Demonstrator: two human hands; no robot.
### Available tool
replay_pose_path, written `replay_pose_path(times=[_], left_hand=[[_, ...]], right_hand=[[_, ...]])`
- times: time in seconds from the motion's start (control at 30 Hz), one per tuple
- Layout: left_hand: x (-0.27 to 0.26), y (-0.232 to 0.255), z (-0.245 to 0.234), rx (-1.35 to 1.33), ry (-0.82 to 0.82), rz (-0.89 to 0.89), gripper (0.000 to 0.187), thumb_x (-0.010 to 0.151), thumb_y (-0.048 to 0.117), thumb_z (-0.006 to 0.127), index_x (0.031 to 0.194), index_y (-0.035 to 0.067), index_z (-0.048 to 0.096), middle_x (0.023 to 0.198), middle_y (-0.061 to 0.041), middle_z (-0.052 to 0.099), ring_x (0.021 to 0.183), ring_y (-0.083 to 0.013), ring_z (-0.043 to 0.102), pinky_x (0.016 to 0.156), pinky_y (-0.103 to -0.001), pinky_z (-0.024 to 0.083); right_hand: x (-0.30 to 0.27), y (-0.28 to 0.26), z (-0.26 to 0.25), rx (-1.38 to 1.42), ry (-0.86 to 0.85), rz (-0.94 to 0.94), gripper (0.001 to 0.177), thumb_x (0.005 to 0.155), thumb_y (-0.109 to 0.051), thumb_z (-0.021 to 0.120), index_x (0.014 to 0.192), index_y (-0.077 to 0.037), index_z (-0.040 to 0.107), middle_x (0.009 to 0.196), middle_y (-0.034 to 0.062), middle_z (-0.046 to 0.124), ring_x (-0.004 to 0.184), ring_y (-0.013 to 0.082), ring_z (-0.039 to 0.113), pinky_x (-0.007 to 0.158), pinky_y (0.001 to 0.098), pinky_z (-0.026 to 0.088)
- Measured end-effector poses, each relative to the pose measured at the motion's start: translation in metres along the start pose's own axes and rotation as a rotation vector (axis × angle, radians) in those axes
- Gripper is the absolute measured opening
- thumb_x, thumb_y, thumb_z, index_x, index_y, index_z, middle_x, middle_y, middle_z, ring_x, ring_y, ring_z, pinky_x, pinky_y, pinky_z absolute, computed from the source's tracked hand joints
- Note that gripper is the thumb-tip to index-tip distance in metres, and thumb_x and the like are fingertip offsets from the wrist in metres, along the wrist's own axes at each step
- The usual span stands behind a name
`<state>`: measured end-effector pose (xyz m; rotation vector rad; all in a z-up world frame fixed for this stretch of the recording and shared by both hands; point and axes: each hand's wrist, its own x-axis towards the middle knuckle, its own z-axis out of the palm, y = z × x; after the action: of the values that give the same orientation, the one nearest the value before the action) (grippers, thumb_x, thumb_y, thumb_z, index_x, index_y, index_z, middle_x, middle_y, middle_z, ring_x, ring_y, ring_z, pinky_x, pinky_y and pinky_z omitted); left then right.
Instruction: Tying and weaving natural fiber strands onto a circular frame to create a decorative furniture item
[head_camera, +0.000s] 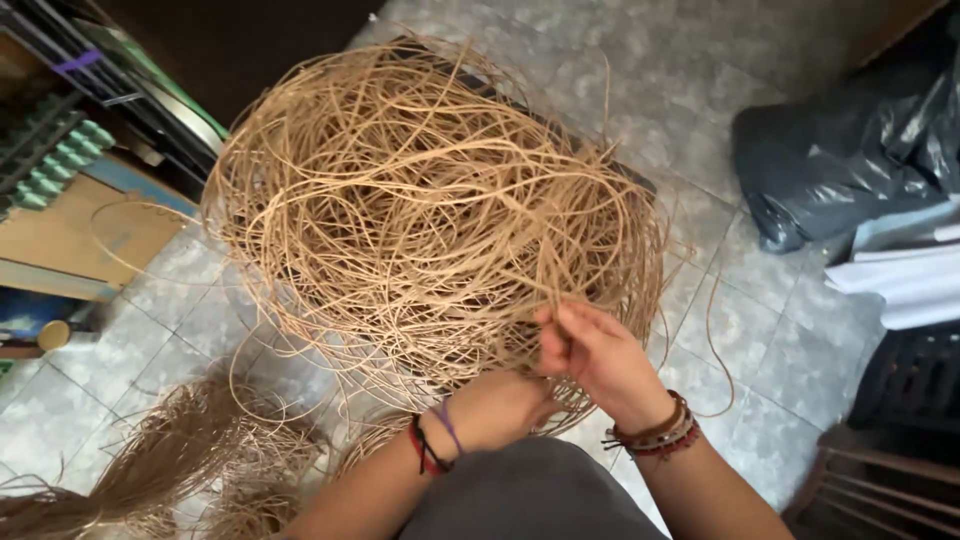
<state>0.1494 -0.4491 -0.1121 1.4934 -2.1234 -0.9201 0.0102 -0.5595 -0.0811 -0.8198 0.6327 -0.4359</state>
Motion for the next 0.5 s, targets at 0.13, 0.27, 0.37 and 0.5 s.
replay_pose_path(times=[0.13, 0.27, 0.37, 0.5], left_hand=[[0.000, 0.010, -0.027, -0.174, -0.105, -0.050, 0.026, 0.102, 0.031, 0.052, 0.095, 0.007, 0.058, 0.086, -0.020, 0.070, 0.081, -0.0415, 0.067, 0.072, -0.051, 0.048], [0.023, 0.019, -0.040, -1.032, 0.318, -0.154, 0.043, 0.101, 0.020, 0.057, 0.140, 0.005, 0.050, 0.136, -0.012, 0.063, 0.122, -0.0213, 0.061, 0.104, -0.038, 0.050], [0.049, 0.006, -0.033, -1.356, 0.466, -0.287, 0.046, 0.105, 0.039, 0.049, 0.118, 0.000, 0.069, 0.112, -0.015, 0.072, 0.096, -0.0240, 0.068, 0.078, -0.036, 0.058], [0.062, -0.013, -0.067, -1.578, 0.851, -0.550, 0.026, 0.109, 0.014, 0.038, 0.104, 0.003, 0.062, 0.096, -0.011, 0.075, 0.047, -0.0108, 0.047, 0.041, -0.024, 0.037]], right_hand=[[0.000, -0.010, 0.003, 0.127, -0.121, -0.076, 0.028, 0.109, -0.017, 0.045, 0.113, 0.004, 0.063, 0.062, -0.0038, 0.030, 0.047, 0.0078, 0.020, 0.041, 0.0224, 0.016], [-0.012, -0.027, 0.003, -0.842, 0.167, -0.255, 0.035, 0.103, -0.028, 0.058, 0.077, -0.008, 0.069, 0.045, -0.0005, 0.052, 0.042, 0.0140, 0.046, 0.046, 0.0261, 0.037], [-0.030, -0.029, 0.010, -1.235, 0.229, -0.392, 0.038, 0.101, -0.030, 0.059, 0.066, -0.015, 0.066, 0.045, -0.0028, 0.061, 0.040, 0.0132, 0.056, 0.048, 0.0270, 0.044], [-0.056, -0.026, 0.009, -1.231, 0.168, -0.542, 0.029, 0.102, -0.024, 0.053, 0.080, -0.015, 0.069, 0.052, -0.0092, 0.062, 0.046, 0.0037, 0.058, 0.055, 0.0199, 0.049]])
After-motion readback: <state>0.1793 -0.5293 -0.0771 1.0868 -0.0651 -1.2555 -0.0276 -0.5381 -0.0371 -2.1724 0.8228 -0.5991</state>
